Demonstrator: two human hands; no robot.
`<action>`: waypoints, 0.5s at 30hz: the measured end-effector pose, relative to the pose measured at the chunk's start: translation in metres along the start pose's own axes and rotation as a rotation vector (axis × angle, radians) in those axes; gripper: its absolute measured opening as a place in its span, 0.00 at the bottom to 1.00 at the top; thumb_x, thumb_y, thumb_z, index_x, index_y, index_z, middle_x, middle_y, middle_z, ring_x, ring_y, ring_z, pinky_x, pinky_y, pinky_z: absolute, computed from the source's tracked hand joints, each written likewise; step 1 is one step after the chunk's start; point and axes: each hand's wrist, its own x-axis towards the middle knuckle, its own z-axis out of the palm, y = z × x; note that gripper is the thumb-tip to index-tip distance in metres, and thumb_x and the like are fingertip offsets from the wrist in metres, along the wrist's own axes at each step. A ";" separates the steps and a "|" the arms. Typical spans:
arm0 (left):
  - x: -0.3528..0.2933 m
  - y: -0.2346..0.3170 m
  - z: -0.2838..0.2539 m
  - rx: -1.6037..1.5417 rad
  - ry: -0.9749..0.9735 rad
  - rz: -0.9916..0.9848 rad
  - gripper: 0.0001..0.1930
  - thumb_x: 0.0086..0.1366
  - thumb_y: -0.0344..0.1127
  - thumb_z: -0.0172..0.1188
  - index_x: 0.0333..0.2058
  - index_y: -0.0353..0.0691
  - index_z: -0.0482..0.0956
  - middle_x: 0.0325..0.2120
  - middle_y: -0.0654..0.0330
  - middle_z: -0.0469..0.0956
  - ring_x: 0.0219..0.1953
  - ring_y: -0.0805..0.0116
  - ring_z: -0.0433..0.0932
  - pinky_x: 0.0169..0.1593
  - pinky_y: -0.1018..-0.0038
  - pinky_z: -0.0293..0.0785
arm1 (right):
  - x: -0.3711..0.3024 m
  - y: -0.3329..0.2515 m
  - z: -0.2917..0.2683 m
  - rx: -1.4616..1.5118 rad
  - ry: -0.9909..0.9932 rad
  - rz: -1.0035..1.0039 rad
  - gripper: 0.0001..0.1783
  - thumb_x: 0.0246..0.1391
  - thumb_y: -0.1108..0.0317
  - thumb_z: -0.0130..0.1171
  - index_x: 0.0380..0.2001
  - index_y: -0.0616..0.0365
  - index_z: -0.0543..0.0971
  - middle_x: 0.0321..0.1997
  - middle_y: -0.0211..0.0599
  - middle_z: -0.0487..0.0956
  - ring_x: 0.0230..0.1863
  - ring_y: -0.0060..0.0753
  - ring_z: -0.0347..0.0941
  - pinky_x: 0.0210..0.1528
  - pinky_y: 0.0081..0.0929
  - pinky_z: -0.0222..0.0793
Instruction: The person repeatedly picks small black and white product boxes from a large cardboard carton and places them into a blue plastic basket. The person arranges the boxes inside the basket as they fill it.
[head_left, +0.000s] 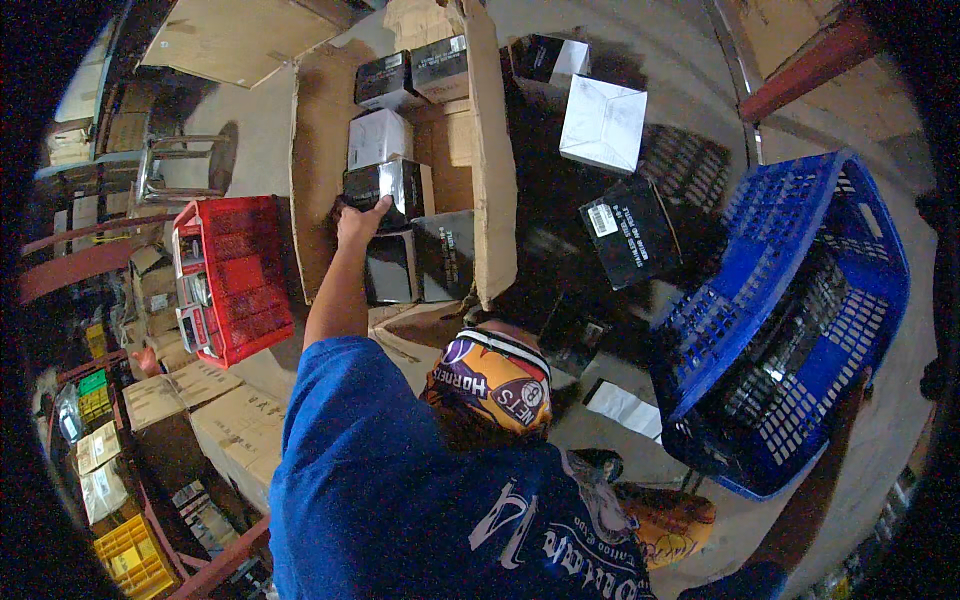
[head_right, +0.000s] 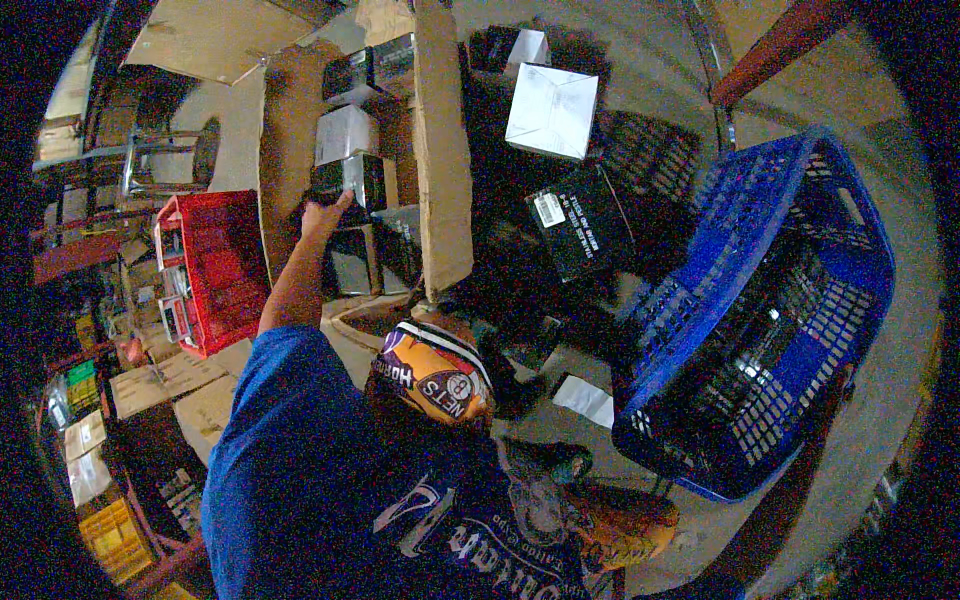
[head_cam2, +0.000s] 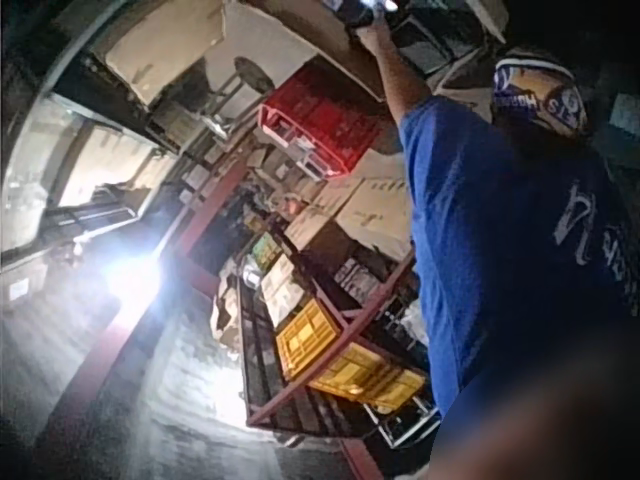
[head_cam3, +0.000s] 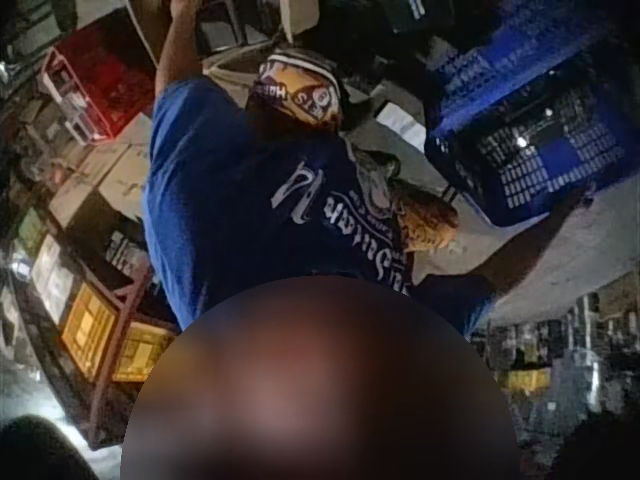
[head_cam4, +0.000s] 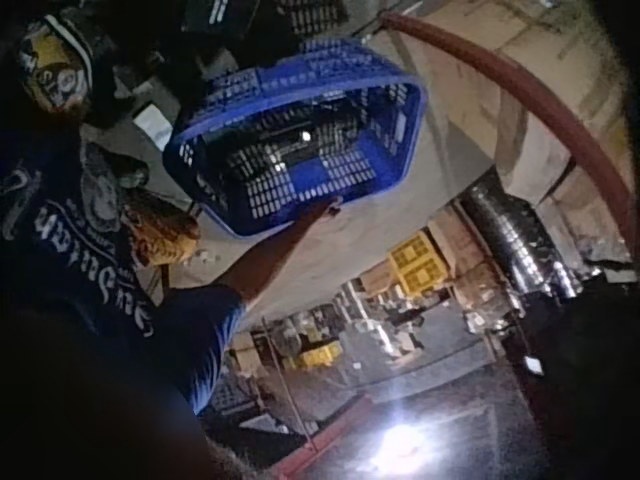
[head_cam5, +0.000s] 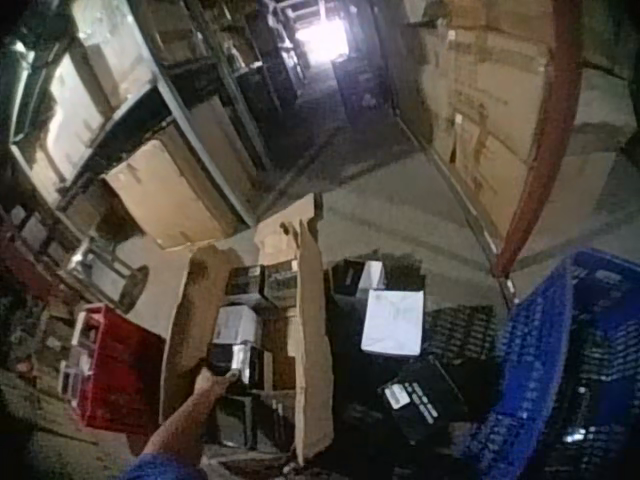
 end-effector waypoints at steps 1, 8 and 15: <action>0.000 0.000 0.000 0.044 -0.028 -0.037 0.61 0.46 0.73 0.71 0.65 0.28 0.62 0.62 0.37 0.71 0.65 0.46 0.71 0.67 0.59 0.67 | -0.005 -0.005 0.001 -0.026 0.021 0.012 0.45 0.62 0.32 0.53 0.68 0.59 0.66 0.65 0.47 0.73 0.61 0.47 0.71 0.63 0.49 0.69; -0.037 0.034 -0.012 -0.198 0.064 0.306 0.47 0.50 0.57 0.76 0.61 0.32 0.69 0.63 0.43 0.68 0.64 0.41 0.68 0.67 0.55 0.65 | -0.012 -0.012 0.004 -0.052 0.031 -0.015 0.40 0.65 0.38 0.56 0.64 0.63 0.68 0.61 0.47 0.75 0.57 0.44 0.74 0.60 0.45 0.73; -0.076 0.085 -0.020 0.340 -0.064 0.846 0.51 0.46 0.44 0.77 0.70 0.60 0.61 0.72 0.48 0.55 0.74 0.36 0.51 0.69 0.35 0.54 | 0.009 -0.001 -0.003 -0.053 -0.022 -0.085 0.38 0.65 0.39 0.56 0.62 0.63 0.70 0.58 0.45 0.77 0.54 0.42 0.76 0.57 0.43 0.75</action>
